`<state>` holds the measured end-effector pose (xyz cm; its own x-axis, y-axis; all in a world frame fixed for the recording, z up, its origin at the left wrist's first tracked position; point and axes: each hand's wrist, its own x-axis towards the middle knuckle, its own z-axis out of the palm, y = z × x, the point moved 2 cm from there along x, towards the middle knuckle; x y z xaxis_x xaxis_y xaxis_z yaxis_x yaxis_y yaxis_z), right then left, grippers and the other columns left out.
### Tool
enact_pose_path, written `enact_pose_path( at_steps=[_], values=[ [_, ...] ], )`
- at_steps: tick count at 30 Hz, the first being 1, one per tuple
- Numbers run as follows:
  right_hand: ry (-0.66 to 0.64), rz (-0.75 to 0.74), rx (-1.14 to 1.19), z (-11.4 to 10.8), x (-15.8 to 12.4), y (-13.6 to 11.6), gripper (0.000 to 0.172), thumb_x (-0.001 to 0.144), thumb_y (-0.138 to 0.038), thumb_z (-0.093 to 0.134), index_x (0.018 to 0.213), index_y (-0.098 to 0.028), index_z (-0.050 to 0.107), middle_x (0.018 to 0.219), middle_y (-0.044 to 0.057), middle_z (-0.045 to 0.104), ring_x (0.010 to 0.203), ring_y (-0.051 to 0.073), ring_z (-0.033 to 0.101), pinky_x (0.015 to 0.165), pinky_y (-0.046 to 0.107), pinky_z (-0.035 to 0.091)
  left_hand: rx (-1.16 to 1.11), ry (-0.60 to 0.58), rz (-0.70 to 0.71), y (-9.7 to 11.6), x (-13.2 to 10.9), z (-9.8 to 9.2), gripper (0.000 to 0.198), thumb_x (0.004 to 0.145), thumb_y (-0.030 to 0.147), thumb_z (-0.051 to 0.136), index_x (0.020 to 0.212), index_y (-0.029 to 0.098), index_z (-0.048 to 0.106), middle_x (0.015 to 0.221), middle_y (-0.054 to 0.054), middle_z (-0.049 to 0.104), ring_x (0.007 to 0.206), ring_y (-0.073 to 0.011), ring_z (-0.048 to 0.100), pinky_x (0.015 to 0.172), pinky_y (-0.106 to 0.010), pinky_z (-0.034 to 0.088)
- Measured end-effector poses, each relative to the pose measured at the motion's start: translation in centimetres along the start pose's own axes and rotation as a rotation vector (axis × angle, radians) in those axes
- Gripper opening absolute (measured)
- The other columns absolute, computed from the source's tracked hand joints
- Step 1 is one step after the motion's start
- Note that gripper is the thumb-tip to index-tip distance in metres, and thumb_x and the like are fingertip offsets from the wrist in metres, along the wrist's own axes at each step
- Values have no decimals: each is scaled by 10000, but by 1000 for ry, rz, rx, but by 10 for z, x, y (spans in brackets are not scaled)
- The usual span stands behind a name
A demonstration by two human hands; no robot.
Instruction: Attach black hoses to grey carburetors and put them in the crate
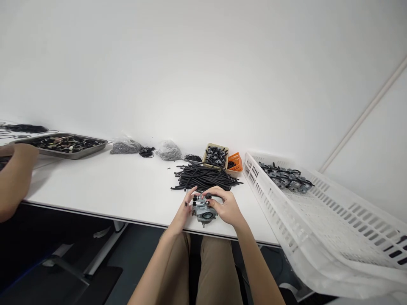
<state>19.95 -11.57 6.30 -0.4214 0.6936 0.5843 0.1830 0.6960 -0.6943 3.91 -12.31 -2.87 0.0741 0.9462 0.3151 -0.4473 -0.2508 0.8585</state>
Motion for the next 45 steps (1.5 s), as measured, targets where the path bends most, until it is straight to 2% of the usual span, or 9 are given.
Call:
enact_pose_path(
  at_steps=[4, 11, 16, 23, 27, 31, 36, 40, 45],
  values=[
    [-129, 70, 72, 20, 28, -11, 207, 801, -166, 649, 966, -213, 765, 973, 57, 762, 909, 216, 713, 862, 340, 538, -403, 16, -188, 2, -6, -9, 767, 737, 675, 693, 1317, 185, 589, 1242, -160, 683, 1208, -395, 601, 1023, -532, 462],
    [-97, 126, 74, 43, 83, 47, 238, 846, -295, 656, 1032, -174, 740, 1000, 85, 783, 957, 234, 732, 894, 359, 551, -617, 360, -396, 21, -5, -12, 440, 952, 352, 524, 1337, 139, 519, 949, -137, 768, 862, -339, 749, 737, -517, 605],
    [290, 305, -421, -13, 115, 99, 230, 867, -204, 597, 1058, -206, 725, 1107, 102, 755, 1072, 233, 684, 984, 374, 495, -757, 388, -403, 25, -2, -10, 505, 938, 380, 536, 1318, 48, 530, 1022, -183, 750, 953, -316, 733, 765, -444, 625],
    [337, 521, -499, -70, 115, 153, 168, 659, -27, 650, 595, -180, 680, 760, 123, 746, 959, 302, 702, 931, 399, 482, -732, 412, -436, 24, -4, -12, 527, 903, 388, 568, 1309, 54, 529, 1022, -193, 750, 986, -335, 726, 828, -494, 601],
    [372, 544, -424, -88, 115, 153, 221, 621, -51, 653, 471, -199, 586, 625, 83, 691, 867, 278, 698, 876, 359, 486, -697, 387, -464, 23, -4, -12, 463, 895, 379, 578, 1250, 82, 564, 1022, -178, 754, 953, -342, 736, 821, -506, 597],
    [469, 534, -254, -116, 111, 138, 26, 673, -182, 662, 650, -180, 650, 723, 80, 719, 762, 219, 668, 756, 323, 511, -694, 413, -468, 23, -4, -11, 414, 899, 352, 564, 1214, 82, 579, 1000, -174, 754, 926, -325, 743, 805, -486, 603],
    [594, 456, 109, -140, 82, 111, 285, 709, -319, 682, 961, -188, 651, 792, 38, 718, 583, 132, 573, 569, 266, 494, -699, 431, -439, 24, -4, -10, 359, 888, 321, 578, 1158, 86, 599, 999, -182, 749, 937, -324, 738, 812, -487, 602],
    [601, 301, 542, -113, 39, 89, 364, 609, -299, 815, 936, -225, 674, 849, 23, 700, 651, 141, 597, 639, 300, 542, -672, 434, -416, 22, -3, -9, 319, 885, 299, 580, 1124, 90, 612, 997, -184, 746, 935, -321, 737, 820, -495, 603],
    [482, 288, 585, -37, -18, 75, 331, 664, -354, 829, 955, -263, 699, 950, 43, 722, 741, 174, 653, 743, 358, 563, -575, 446, -364, 19, 3, -5, 243, 864, 269, 604, 1064, 132, 603, 941, -140, 752, 877, -317, 748, 817, -539, 599]
  ],
)
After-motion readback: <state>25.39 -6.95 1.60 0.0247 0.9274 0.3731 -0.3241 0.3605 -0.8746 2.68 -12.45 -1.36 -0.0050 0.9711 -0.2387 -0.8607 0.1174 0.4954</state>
